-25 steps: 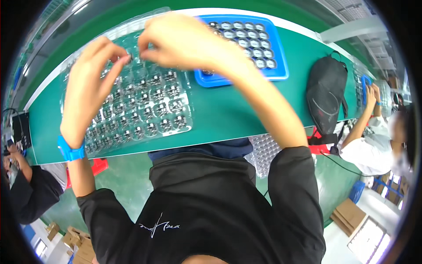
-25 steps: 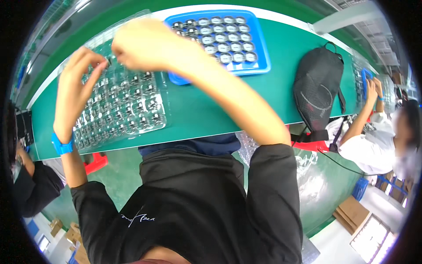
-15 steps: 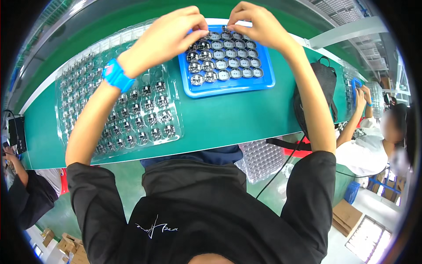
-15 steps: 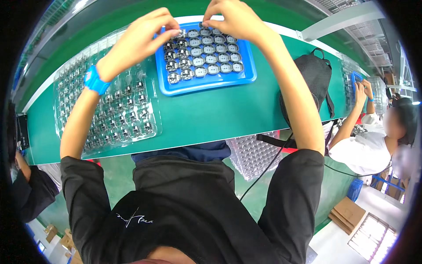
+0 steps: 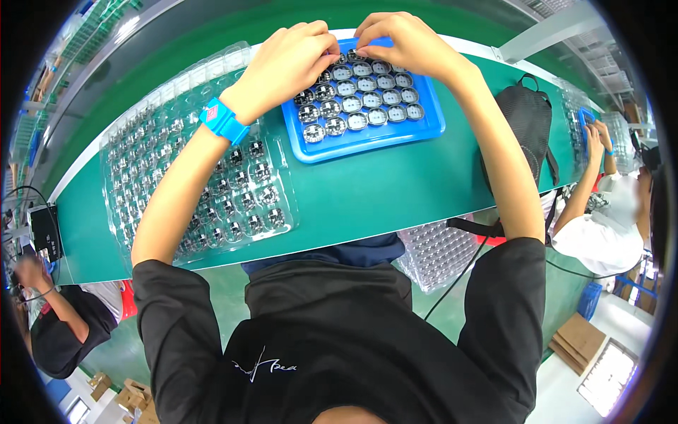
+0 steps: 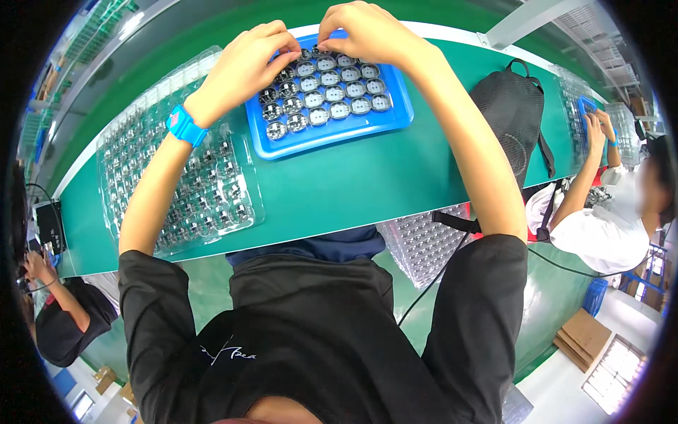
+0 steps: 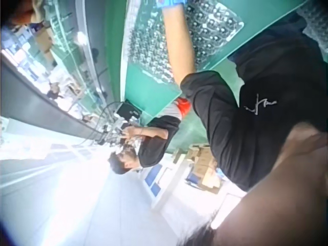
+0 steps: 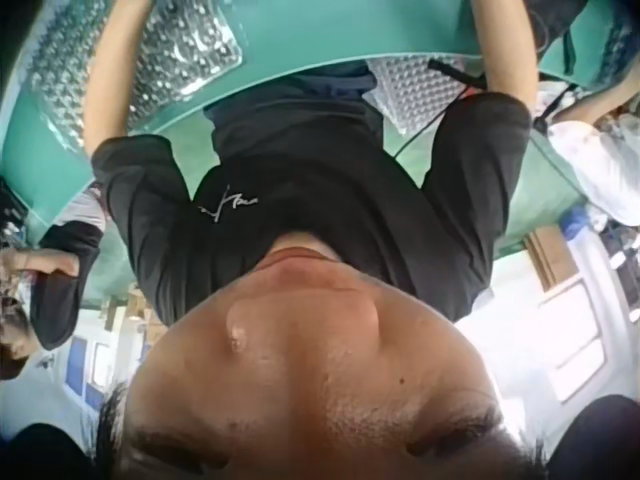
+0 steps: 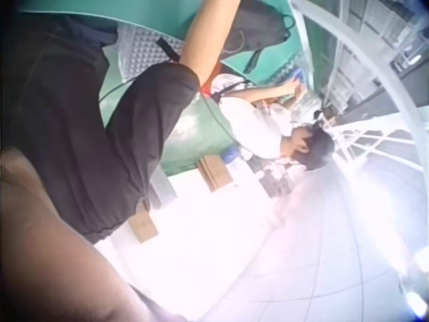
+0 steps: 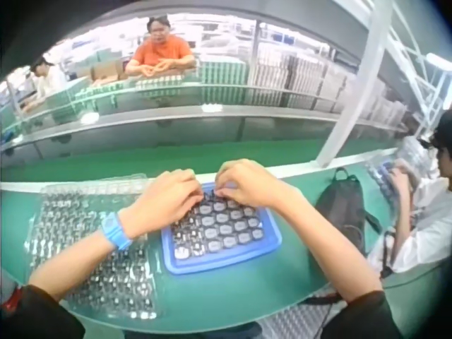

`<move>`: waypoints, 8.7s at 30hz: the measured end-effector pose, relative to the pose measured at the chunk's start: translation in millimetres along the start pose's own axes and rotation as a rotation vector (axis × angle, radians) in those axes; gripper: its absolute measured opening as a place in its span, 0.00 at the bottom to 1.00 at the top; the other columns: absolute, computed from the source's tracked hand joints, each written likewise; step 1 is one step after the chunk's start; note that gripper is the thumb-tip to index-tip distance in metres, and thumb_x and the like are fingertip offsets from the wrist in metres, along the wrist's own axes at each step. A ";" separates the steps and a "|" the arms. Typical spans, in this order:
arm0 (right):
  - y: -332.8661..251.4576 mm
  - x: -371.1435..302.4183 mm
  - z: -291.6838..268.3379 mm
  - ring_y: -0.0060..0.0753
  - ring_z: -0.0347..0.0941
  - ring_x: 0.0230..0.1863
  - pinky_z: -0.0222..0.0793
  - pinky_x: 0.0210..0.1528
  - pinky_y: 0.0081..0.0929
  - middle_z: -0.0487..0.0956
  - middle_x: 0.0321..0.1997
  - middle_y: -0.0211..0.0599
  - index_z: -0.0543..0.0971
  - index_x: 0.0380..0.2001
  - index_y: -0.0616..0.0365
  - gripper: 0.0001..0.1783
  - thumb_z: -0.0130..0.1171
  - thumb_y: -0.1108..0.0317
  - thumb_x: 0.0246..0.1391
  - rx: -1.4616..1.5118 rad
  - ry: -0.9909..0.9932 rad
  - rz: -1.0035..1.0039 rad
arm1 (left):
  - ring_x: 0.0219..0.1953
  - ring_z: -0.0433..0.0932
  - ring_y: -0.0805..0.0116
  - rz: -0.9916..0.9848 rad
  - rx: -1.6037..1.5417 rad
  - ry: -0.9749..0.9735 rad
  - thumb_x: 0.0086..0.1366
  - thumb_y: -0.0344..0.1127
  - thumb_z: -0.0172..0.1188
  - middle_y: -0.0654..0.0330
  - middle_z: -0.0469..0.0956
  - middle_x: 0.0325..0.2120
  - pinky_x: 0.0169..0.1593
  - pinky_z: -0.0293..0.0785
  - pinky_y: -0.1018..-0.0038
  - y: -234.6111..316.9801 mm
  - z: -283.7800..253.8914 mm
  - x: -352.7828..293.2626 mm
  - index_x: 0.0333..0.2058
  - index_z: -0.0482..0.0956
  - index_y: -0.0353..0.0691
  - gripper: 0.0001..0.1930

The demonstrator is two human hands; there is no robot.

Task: Transferring small circular electronic components from a bulk tray into a specialized sorting and assembly tray on a production line.

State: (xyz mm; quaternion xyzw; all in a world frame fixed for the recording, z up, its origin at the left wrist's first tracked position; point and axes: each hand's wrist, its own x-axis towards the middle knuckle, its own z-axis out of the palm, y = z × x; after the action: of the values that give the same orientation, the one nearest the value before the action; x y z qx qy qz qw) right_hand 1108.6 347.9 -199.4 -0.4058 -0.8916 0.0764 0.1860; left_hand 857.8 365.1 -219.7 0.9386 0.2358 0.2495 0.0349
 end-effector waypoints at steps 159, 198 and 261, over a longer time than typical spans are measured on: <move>-189.4 164.7 122.0 0.54 0.84 0.37 0.78 0.39 0.49 0.85 0.31 0.51 0.88 0.25 0.56 0.10 0.66 0.63 0.41 -0.054 0.200 -0.031 | 0.44 0.78 0.42 -0.615 0.120 -0.082 0.66 0.29 0.63 0.44 0.77 0.39 0.48 0.74 0.59 -60.2 -121.9 -205.7 0.38 0.79 0.29 0.07; -38.7 -63.1 -10.1 0.39 0.77 0.49 0.71 0.54 0.36 0.80 0.43 0.36 0.87 0.38 0.55 0.09 0.70 0.64 0.57 0.066 0.225 0.127 | 0.42 0.78 0.54 0.015 -0.047 0.011 0.66 0.36 0.64 0.57 0.77 0.34 0.45 0.76 0.60 20.4 -11.6 -7.0 0.34 0.83 0.38 0.07; -138.7 -0.7 16.5 0.44 0.77 0.45 0.74 0.48 0.39 0.79 0.38 0.39 0.86 0.38 0.58 0.09 0.68 0.66 0.55 0.064 0.059 -0.122 | 0.43 0.76 0.53 -0.067 0.021 0.019 0.65 0.33 0.65 0.55 0.75 0.36 0.47 0.74 0.60 43.3 -125.0 -123.4 0.38 0.81 0.37 0.07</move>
State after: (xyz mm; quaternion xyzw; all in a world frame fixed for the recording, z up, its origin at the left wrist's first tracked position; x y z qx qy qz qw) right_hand 1006.1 256.1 -174.9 -0.3468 -0.9058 0.0815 0.2293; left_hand 721.3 263.4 -158.4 0.9280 0.2702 0.2546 0.0312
